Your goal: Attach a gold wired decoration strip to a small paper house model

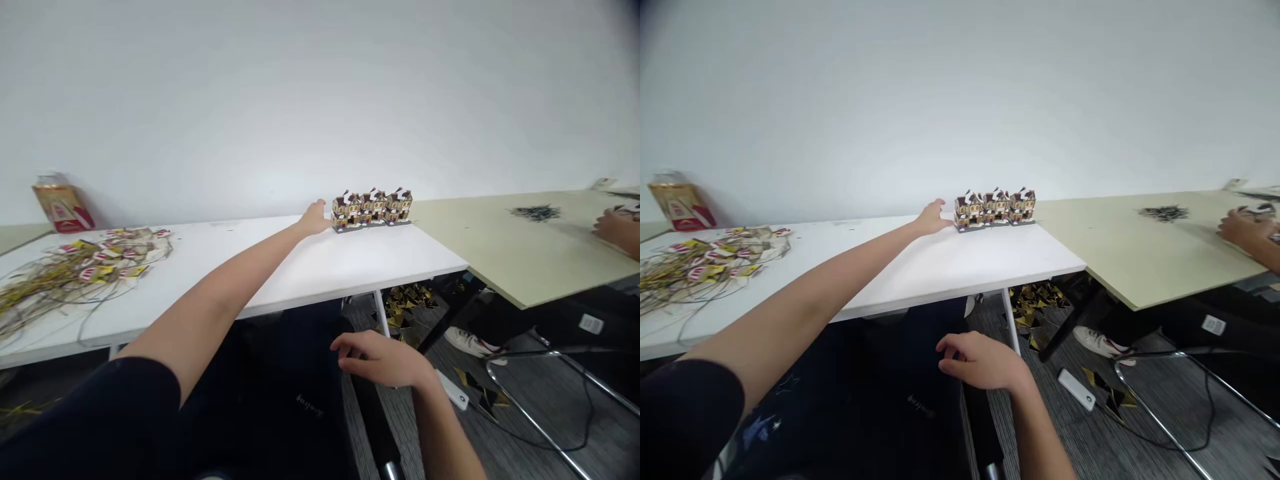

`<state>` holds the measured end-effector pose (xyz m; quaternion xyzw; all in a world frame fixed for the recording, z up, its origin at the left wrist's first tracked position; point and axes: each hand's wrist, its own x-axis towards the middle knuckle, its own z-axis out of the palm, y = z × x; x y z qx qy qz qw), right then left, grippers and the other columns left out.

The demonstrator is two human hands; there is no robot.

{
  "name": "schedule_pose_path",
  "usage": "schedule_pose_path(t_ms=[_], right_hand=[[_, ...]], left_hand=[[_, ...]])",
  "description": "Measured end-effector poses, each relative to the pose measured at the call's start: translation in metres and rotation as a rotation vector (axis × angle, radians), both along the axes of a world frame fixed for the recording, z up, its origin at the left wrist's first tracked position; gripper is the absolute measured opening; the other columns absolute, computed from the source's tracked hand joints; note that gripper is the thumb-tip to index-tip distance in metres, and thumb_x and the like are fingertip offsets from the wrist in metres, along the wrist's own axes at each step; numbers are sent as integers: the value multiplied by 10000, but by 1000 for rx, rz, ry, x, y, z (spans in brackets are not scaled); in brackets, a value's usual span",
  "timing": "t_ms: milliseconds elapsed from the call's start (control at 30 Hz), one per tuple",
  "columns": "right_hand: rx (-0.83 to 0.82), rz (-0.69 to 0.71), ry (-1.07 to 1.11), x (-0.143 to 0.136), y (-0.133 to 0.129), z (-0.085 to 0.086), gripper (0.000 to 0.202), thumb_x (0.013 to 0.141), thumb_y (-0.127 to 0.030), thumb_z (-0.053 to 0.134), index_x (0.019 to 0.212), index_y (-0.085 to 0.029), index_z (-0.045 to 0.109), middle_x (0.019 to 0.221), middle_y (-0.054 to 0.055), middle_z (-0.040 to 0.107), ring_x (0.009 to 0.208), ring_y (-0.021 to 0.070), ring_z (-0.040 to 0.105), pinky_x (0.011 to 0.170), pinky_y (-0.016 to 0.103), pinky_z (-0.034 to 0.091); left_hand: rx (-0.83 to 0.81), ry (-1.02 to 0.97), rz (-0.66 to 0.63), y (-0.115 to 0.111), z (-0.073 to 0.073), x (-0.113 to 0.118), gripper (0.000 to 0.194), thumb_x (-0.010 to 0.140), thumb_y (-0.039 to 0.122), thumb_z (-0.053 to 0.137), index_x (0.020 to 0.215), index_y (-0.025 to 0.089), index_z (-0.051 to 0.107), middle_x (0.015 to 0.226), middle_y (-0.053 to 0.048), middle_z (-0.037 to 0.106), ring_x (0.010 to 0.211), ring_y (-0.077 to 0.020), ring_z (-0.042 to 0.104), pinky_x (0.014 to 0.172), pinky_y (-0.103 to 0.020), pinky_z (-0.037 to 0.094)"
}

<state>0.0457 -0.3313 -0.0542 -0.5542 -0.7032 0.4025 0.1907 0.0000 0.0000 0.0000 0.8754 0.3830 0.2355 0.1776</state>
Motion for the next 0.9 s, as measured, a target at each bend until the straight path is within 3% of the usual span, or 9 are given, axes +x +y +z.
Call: schedule_pose_path(t_ms=[133, 233, 333, 467, 533, 633, 767, 900], right_hand=[[-21, -104, 157, 23, -17, -17, 341, 943, -360, 534, 1229, -200, 630, 1025, 37, 703, 900, 158, 634, 792, 260, 485], [0, -216, 205, 39, -25, -35, 347, 952, -397, 516, 1224, -216, 630, 1035, 35, 693, 929, 166, 621, 816, 273, 480], [24, -388, 202, 52, -26, -75, 382, 954, -468, 480, 1177, -204, 642, 985, 43, 686, 904, 183, 621, 804, 290, 478], [36, -790, 170, 53, -17, -142, 472, 983, -486, 300, 1153, -158, 593, 989, 90, 681, 880, 215, 653, 801, 317, 491], [-22, -924, 54, 42, -13, -169, 445, 987, -450, 269, 1144, -165, 573, 1045, 119, 684, 982, 245, 669, 850, 331, 482], [-75, -921, -53, 21, -10, -190, 431, 1008, -413, 224, 1185, -188, 546, 1175, 140, 666, 1121, 261, 649, 898, 337, 474], [-112, -898, -106, 8, -10, -193, 423, 1025, -403, 202, 1216, -210, 526, 1157, 127, 682, 1102, 253, 669, 888, 338, 486], [-6, -870, -92, 12, -6, -186, 416, 1029, -390, 222, 1209, -186, 537, 1119, 139, 691, 1111, 253, 664, 896, 326, 486]], left_hand=[[-43, -62, 45, 19, 1, 38, 985, 659, 426, 813, 1433, 85, 309, 1465, -250, 434, 1375, -357, 410, 1095, -397, 354], [-151, -106, 69, 28, -4, 57, 1047, 603, 459, 858, 1423, 112, 307, 1450, -231, 470, 1349, -345, 450, 1075, -383, 374], [-220, -185, 69, 33, -16, 70, 966, 572, 448, 883, 1345, 160, 380, 1362, -175, 564, 1258, -309, 537, 1014, -363, 422], [-126, -303, 154, 30, -30, 76, 935, 555, 445, 890, 1299, 171, 394, 1308, -164, 592, 1210, -290, 564, 981, -369, 441], [-63, -334, 171, 26, -32, 70, 944, 552, 475, 883, 1302, 178, 392, 1286, -159, 604, 1194, -285, 572, 979, -375, 441], [-13, -356, 175, 20, -30, 51, 904, 562, 510, 867, 1279, 191, 418, 1243, -145, 629, 1156, -281, 590, 964, -383, 451], [4, -390, 184, 19, -21, 15, 889, 544, 507, 875, 1259, 206, 440, 1217, -120, 646, 1133, -263, 601, 963, -377, 459], [-31, -440, 209, 18, -12, -27, 867, 541, 511, 873, 1245, 213, 464, 1191, -103, 652, 1105, -250, 615, 942, -366, 473]])
